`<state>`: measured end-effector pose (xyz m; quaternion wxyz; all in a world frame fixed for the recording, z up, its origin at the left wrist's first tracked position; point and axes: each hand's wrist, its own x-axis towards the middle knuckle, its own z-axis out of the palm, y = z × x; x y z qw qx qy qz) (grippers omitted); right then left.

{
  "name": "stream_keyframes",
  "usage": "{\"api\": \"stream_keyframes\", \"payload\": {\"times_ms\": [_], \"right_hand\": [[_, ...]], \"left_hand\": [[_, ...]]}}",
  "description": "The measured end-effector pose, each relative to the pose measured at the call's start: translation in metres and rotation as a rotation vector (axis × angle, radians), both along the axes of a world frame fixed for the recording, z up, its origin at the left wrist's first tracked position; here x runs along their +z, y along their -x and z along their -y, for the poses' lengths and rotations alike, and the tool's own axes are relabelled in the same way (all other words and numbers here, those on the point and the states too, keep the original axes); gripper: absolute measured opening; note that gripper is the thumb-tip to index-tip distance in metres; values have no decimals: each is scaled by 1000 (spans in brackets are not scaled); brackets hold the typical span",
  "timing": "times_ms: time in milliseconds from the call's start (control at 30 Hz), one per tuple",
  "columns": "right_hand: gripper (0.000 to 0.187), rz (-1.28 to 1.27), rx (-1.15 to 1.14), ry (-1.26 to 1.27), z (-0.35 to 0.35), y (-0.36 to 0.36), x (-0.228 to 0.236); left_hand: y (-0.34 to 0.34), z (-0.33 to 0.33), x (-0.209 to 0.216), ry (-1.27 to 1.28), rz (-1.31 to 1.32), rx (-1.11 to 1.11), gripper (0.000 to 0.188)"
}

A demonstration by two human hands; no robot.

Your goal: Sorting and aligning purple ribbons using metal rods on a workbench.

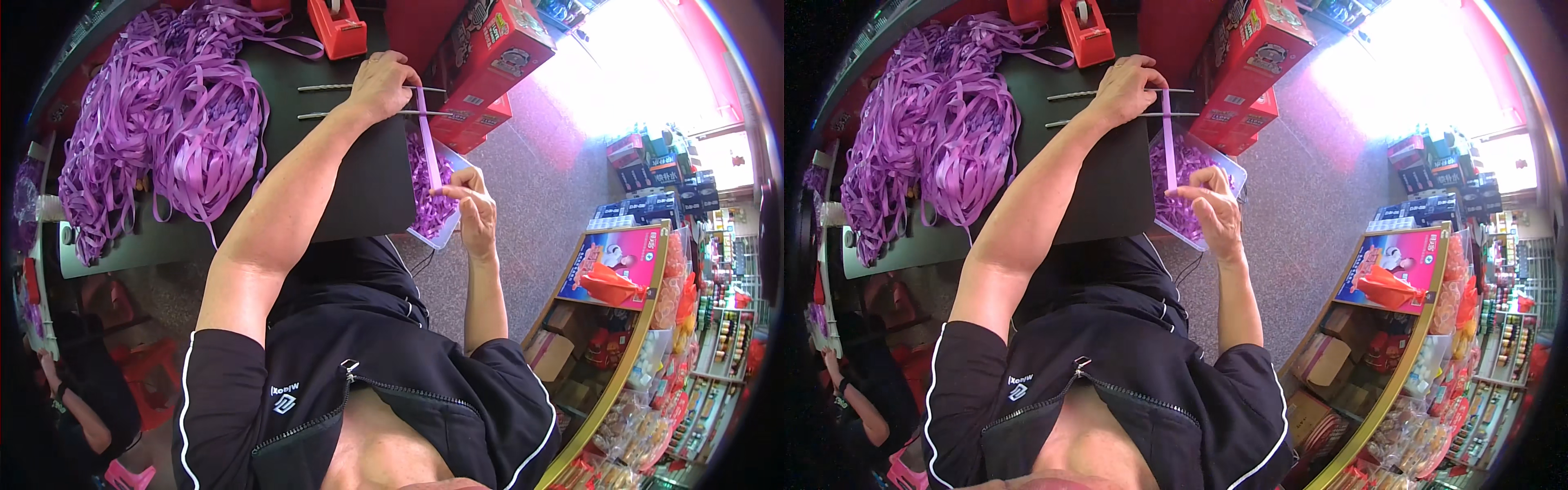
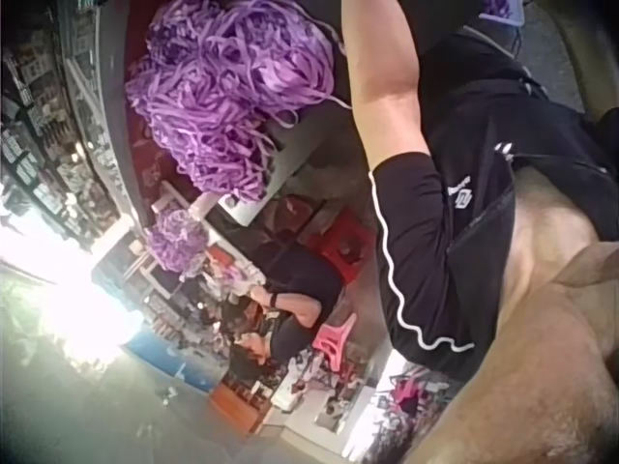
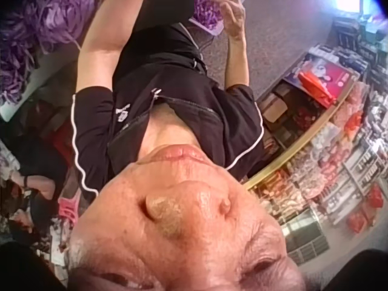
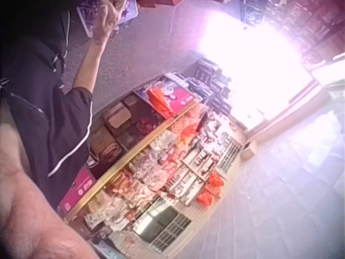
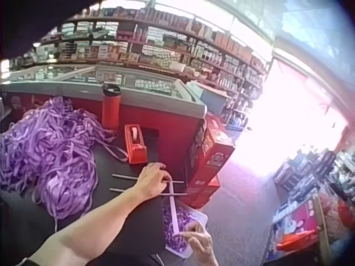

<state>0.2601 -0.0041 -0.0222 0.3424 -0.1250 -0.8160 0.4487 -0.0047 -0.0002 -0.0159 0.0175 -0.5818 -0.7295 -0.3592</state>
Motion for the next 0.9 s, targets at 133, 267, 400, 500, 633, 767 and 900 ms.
{"api": "stream_keyframes", "payload": {"times_ms": [133, 267, 400, 500, 633, 767, 900], "right_hand": [[55, -162, 68, 75, -10, 25, 27], [55, -403, 153, 85, -50, 59, 49], [51, -489, 216, 241, -94, 110, 65], [48, -432, 240, 385, -130, 142, 52], [52, -251, 172, 532, -160, 177, 13], [63, -56, 144, 676, -175, 183, -22], [63, 118, 90, 725, -164, 169, -42]], "left_hand": [[2, 2, 1, 3, 13, 3, 24], [-1, 1, 2, -3, 4, -1, 24], [2, 0, -2, -41, -11, -14, 24], [0, 1, 1, -40, -13, 0, 24], [0, 2, 3, -55, 13, 27, 22], [1, -1, 6, -37, 153, 18, 20], [-1, 2, 4, -101, 88, 35, 20]]}}
